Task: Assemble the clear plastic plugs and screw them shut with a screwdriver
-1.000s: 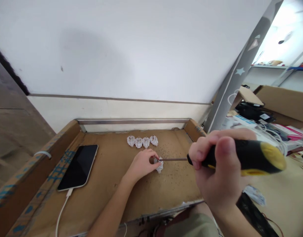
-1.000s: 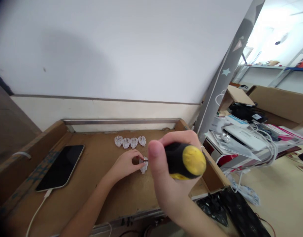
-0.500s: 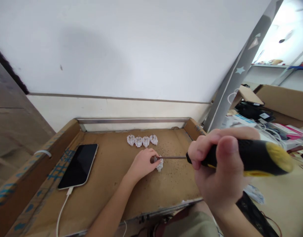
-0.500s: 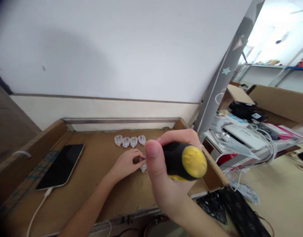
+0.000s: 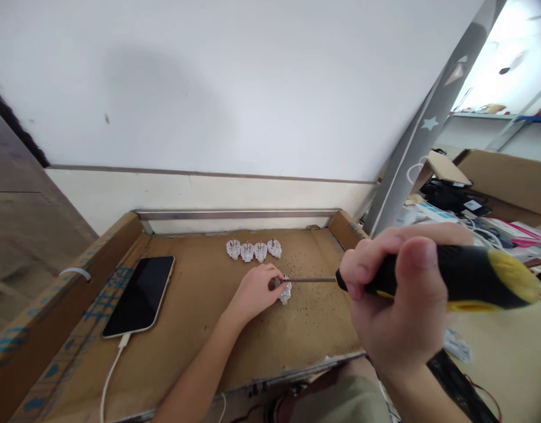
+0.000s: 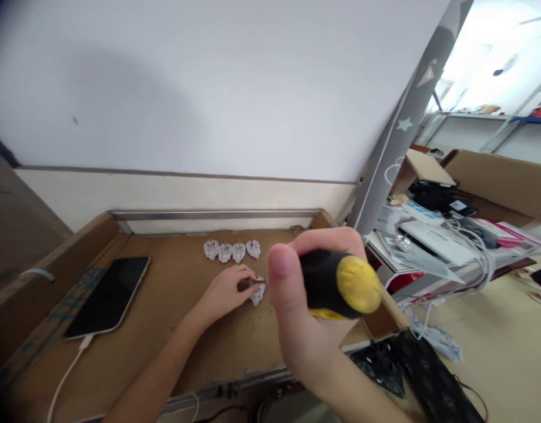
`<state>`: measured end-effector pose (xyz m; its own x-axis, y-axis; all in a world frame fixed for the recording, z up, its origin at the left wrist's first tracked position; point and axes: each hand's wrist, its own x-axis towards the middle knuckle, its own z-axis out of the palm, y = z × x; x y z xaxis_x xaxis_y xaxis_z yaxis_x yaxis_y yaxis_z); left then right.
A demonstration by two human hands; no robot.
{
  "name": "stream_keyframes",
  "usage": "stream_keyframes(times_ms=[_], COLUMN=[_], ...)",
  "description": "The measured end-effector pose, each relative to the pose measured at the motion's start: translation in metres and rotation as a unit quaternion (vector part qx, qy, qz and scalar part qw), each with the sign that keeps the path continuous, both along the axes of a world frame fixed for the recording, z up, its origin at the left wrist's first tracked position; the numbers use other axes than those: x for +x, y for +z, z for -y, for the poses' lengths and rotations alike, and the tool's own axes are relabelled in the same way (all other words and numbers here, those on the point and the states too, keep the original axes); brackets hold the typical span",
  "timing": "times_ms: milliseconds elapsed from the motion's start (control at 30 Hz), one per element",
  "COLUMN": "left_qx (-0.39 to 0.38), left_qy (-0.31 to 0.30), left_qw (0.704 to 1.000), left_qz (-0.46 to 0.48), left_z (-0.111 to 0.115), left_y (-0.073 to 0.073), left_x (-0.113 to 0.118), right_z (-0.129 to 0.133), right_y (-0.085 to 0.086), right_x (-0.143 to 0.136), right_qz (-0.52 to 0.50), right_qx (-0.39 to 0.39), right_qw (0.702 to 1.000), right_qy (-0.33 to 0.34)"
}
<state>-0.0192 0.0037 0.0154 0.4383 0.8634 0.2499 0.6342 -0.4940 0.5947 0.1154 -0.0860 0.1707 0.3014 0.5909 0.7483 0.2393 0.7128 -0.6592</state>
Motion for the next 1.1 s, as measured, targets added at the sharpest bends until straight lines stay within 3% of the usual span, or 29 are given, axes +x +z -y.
stream_keyframes(times_ms=[367,567,933,1100], left_qx=[-0.005,0.008,-0.001,-0.016], left_qy=[-0.01,-0.008,-0.004,0.009], left_qw=[1.0,1.0,1.0,1.0], left_qz=[0.003,-0.005,-0.002,0.002], left_z=[0.0,-0.002,-0.002,-0.002], left_y=[0.0,-0.004,-0.004,-0.003], left_x=[-0.001,-0.001,-0.001,-0.001], right_z=[-0.012,-0.024,-0.031,-0.035], right_y=[0.001,0.007,0.004,0.008], right_x=[-0.005,-0.005,-0.008,-0.014], right_qz=[-0.142,-0.18,-0.14,-0.155], right_qx=[-0.04,0.033,0.041,0.027], right_qw=[0.987,0.983,0.987,0.987], right_qy=[0.056,0.019,0.062,0.029])
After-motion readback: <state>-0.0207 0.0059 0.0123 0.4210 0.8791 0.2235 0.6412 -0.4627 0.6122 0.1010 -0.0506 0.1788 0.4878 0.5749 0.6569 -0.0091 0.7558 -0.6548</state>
